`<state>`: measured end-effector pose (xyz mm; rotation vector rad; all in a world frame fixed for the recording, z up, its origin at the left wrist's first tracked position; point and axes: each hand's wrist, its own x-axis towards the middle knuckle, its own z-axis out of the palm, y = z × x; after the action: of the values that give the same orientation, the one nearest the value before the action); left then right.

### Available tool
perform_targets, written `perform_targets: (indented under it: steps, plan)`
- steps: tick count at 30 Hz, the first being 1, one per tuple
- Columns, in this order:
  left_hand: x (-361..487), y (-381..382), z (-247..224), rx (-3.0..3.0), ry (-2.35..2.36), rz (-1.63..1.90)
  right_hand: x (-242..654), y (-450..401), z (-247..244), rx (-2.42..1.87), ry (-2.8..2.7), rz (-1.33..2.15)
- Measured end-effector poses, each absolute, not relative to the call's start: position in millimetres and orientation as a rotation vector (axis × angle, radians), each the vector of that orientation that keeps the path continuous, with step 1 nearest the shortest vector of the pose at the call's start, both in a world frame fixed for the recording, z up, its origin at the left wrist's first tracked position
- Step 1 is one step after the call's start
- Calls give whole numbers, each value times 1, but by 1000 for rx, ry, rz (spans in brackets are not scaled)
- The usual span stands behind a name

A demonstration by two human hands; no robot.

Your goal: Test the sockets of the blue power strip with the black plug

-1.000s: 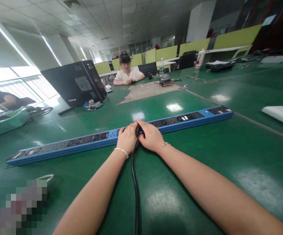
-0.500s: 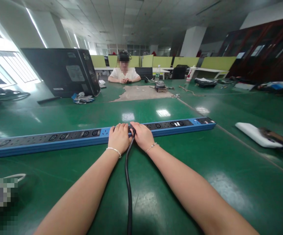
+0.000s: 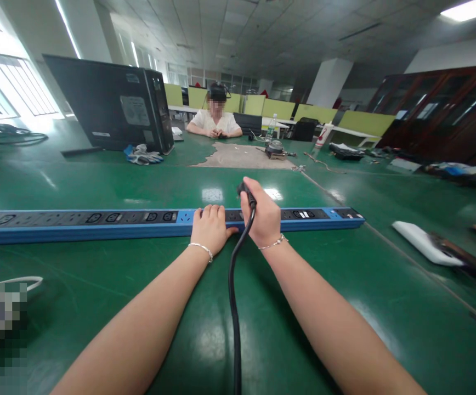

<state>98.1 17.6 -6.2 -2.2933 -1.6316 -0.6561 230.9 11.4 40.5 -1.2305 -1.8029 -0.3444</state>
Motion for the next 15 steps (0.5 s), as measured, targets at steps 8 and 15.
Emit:
perform_targets:
  steps: [8,15]
  plan:
    - [96,19,-8,-2313,-1624,-632,351,21,25,-1424,-1485,-180]
    - [95,20,-8,-2303,-1611,-656,376,23,-5,-1432,-1603,-115]
